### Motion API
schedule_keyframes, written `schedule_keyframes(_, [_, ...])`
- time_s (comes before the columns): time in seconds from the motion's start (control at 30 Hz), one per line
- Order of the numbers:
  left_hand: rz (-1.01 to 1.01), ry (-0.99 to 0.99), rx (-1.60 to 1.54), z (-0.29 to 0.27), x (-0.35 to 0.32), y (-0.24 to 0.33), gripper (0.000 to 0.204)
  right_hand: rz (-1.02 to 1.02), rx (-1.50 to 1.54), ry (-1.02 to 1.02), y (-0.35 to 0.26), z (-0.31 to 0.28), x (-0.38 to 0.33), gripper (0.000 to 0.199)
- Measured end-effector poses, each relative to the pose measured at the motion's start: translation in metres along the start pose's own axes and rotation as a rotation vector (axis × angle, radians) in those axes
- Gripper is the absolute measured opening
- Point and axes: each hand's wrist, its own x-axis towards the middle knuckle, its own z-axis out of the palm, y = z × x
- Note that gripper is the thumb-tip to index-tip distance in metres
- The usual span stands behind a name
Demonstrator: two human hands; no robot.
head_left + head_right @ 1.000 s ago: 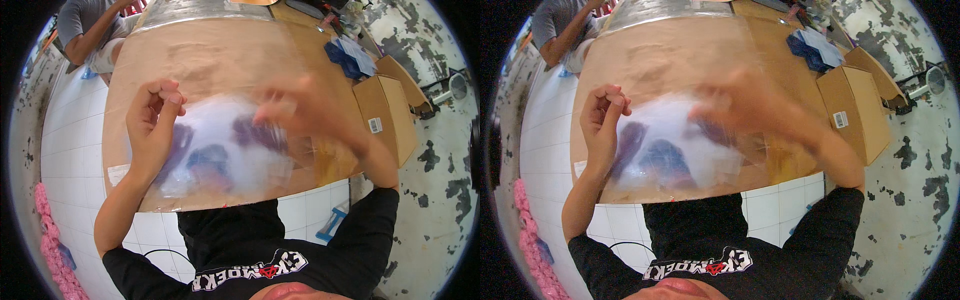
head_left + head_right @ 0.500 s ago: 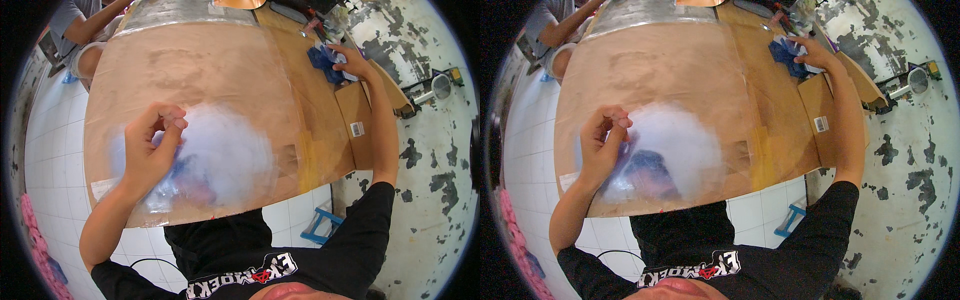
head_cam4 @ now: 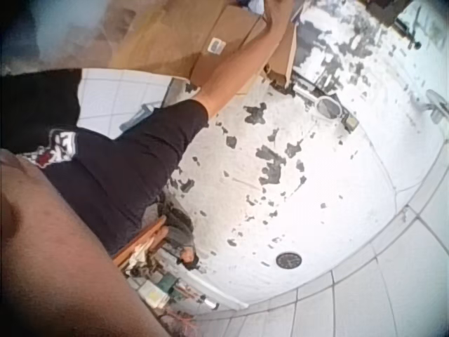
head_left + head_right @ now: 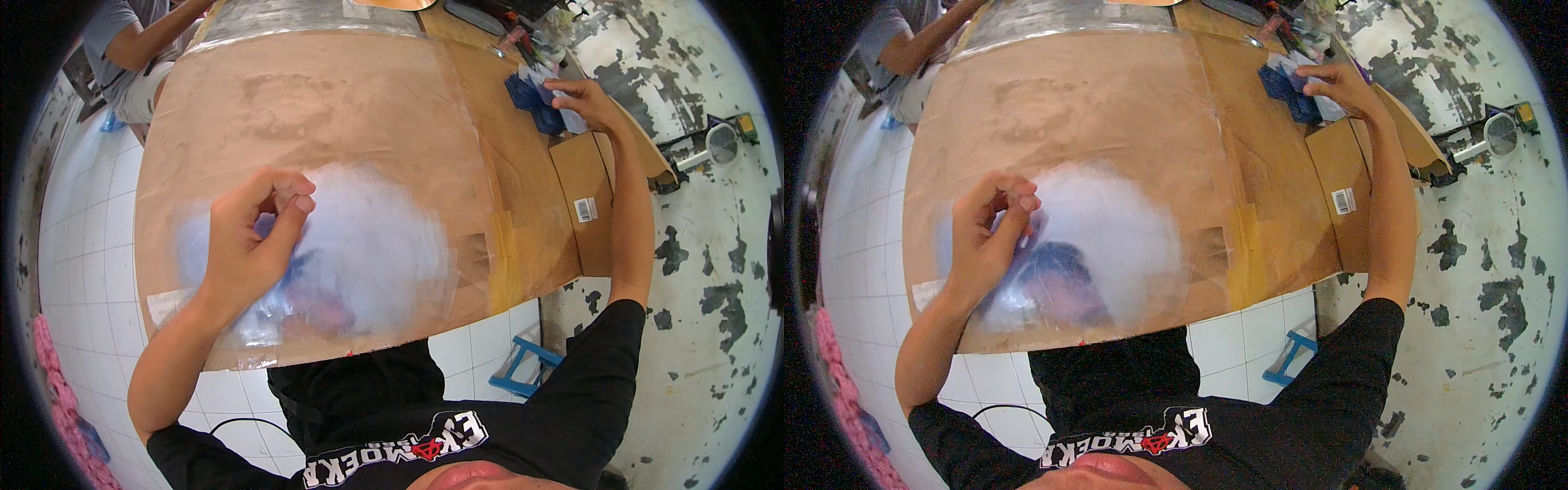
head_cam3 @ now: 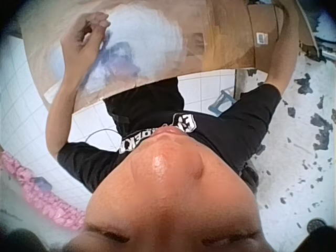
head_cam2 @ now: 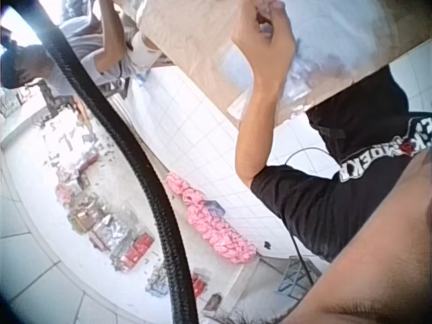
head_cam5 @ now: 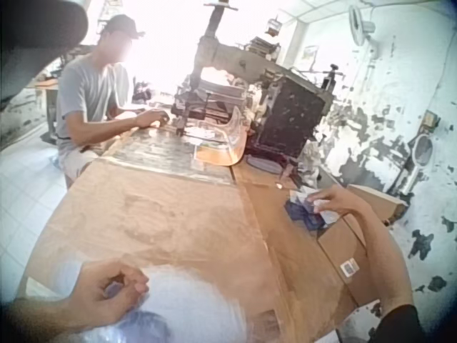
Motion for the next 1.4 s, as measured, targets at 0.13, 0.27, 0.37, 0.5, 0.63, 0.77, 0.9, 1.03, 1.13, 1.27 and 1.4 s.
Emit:
schedule_keyframes(0.13, [0.047, 0.002, -0.005, 0.002, 0.001, 0.001, 0.005, -0.016, -0.335, 0.502, -0.004, -0.004, 0.001, 0.02])
schedule_keyframes(0.27, [0.027, -0.047, -0.048, 0.004, 0.001, 0.006, 0.012, -0.311, -0.397, 0.894, -0.085, 0.032, -0.013, 0.012])
schedule_keyframes(0.37, [-0.142, -0.133, -0.278, 0.003, -0.006, 0.018, 0.025, -0.586, -0.404, 0.746, -0.181, 0.098, -0.026, 0.014])
schedule_keyframes(0.5, [-0.377, -0.169, -0.587, 0.011, -0.01, 0.018, 0.039, -0.696, -0.278, 0.577, -0.258, 0.172, -0.063, 0.025])
schedule_keyframes(0.63, [-0.46, -0.129, -0.606, 0.015, -0.006, 0.012, 0.042, -0.726, -0.022, 0.459, -0.28, 0.204, -0.065, 0.03])
schedule_keyframes(0.77, [-0.474, -0.131, -0.538, 0.007, -0.007, 0.01, 0.041, -0.736, 0.182, 0.337, -0.281, 0.208, -0.055, 0.027])
schedule_keyframes(0.9, [-0.35, -0.155, -0.42, 0.011, -0.012, 0.017, 0.04, -0.725, 0.218, 0.429, -0.279, 0.207, -0.044, 0.028])
schedule_keyframes(1.03, [-0.238, -0.129, -0.373, 0.014, -0.017, 0.013, 0.04, -0.791, 0.185, 0.495, -0.278, 0.209, -0.039, 0.036])
schedule_keyframes(1.13, [-0.215, -0.118, -0.362, 0.016, -0.014, 0.01, 0.04, -0.816, 0.175, 0.508, -0.276, 0.212, -0.036, 0.038])
schedule_keyframes(1.27, [-0.259, -0.127, -0.363, 0.016, -0.012, 0.011, 0.039, -0.861, 0.159, 0.531, -0.271, 0.216, -0.032, 0.038])
schedule_keyframes(1.4, [-0.258, -0.116, -0.36, 0.017, -0.013, 0.008, 0.038, -0.901, 0.144, 0.539, -0.267, 0.216, -0.031, 0.039])
